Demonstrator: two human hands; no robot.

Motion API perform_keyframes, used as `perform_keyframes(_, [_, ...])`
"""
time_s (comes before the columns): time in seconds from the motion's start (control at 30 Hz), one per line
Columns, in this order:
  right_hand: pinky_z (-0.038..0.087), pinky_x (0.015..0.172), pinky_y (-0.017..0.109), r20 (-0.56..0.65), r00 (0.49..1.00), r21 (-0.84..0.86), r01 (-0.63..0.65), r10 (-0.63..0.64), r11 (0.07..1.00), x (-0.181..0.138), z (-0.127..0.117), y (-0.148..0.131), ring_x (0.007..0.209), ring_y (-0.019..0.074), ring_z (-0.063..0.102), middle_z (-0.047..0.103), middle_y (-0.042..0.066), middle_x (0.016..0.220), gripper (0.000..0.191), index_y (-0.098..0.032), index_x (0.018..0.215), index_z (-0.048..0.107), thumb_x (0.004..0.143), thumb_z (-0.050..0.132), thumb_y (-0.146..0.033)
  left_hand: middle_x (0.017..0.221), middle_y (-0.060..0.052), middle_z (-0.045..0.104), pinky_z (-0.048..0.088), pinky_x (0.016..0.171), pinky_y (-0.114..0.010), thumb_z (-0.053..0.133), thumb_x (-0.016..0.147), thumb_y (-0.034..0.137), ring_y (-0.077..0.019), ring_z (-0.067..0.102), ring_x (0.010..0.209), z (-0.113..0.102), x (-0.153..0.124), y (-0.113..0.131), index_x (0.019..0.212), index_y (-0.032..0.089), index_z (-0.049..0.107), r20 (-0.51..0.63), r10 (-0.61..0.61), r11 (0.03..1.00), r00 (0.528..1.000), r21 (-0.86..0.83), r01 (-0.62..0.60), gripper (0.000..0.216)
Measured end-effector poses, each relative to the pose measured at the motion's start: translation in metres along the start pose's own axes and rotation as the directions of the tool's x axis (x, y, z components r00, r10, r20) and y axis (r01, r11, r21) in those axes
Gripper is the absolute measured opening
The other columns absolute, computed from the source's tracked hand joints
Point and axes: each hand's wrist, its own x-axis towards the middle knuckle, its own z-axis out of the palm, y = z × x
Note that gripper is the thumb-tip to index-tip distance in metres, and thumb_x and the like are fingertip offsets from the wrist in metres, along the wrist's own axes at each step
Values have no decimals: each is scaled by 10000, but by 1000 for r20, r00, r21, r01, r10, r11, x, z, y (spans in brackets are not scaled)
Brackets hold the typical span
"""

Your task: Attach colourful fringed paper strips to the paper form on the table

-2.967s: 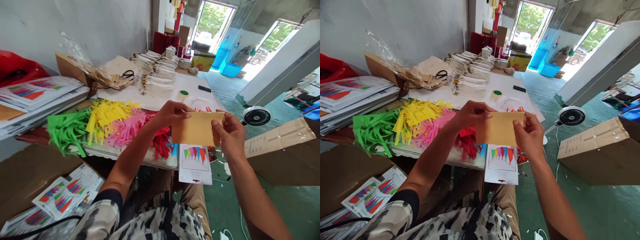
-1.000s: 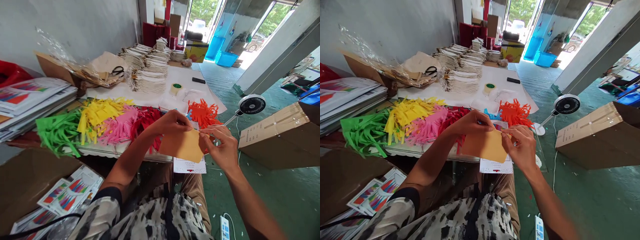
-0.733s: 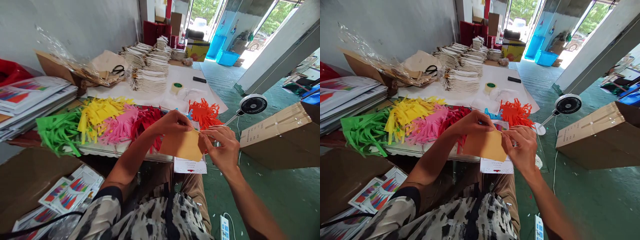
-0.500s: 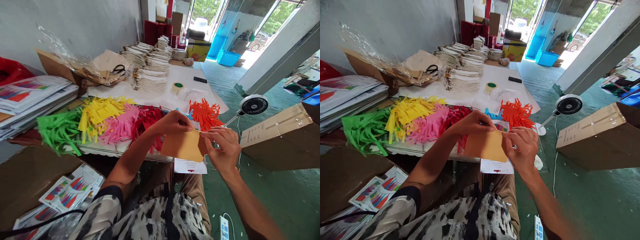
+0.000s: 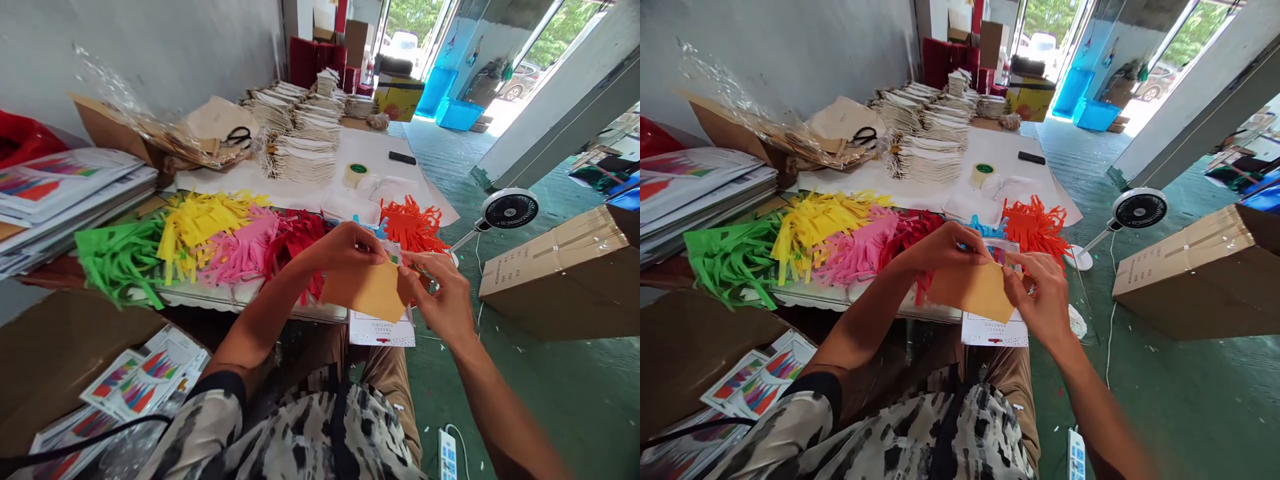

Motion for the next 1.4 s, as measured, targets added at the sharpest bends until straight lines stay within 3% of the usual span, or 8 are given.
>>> perform_keyframes(0.1, [532,842,408,37,999,49,-31,29,998,0,0,0,920,223,701,797,19,947,110,-281,958,799,963,727,-363,855,-43,772,474,704,-231,725,853,216,-122,651,781,4,-2,4,867,191,853,-21,24,994,999,106,-22,132])
perform_keyframes(0.33, [537,915,456,-101,995,5,14,-13,1000,-6,-1,-6,964,243,723,808,19,936,58,-288,952,812,938,759,-308,848,-45,763,469,701,-232,697,875,203,-119,647,758,9,-5,8,866,165,840,-28,54,986,998,159,-49,148])
perform_keyframes(0.5, [532,944,473,-127,989,-80,63,-73,995,-9,-1,-9,995,258,729,802,20,924,39,-281,926,787,936,756,-302,875,-47,779,473,727,-243,706,866,202,-127,665,783,10,-6,8,894,170,845,-34,41,985,999,166,-35,145])
perform_keyframes(0.7, [526,968,496,-172,956,-198,203,-237,959,-14,-1,-4,1035,268,739,814,-7,948,124,-329,967,779,913,747,-223,840,-52,794,469,716,-250,707,876,286,-141,667,778,10,-5,7,881,147,843,-20,18,996,1000,93,-16,193])
perform_keyframes(1.03, [520,1037,533,-174,931,-315,256,-320,914,-20,-2,-6,997,252,741,815,-21,1078,142,-362,933,761,874,783,-234,870,-72,814,508,742,-258,751,855,325,-152,702,791,6,-6,0,855,128,835,72,-70,985,995,-150,80,214])
perform_keyframes(1.2, [510,1062,506,-152,974,-145,145,-167,979,-17,-4,-6,1071,251,733,805,7,1133,157,-342,1062,765,911,771,-298,911,-76,821,525,792,-256,765,850,288,-148,712,832,4,-8,-1,868,146,836,76,-50,986,996,-155,61,159])
perform_keyframes(1.3, [570,826,380,-31,996,50,-82,83,995,-15,-5,-7,972,220,737,806,30,1088,264,-305,1195,762,941,751,-378,897,-70,812,515,785,-237,755,868,271,-135,703,836,5,-7,0,876,144,829,80,-24,990,996,-136,35,148])
perform_keyframes(1.4, [507,618,294,103,963,195,-266,250,944,-15,-6,-6,787,172,704,809,16,974,176,-291,1046,821,946,740,-411,891,-62,801,503,742,-218,790,850,290,-124,697,822,6,-6,0,901,151,824,62,-45,986,997,-157,54,152])
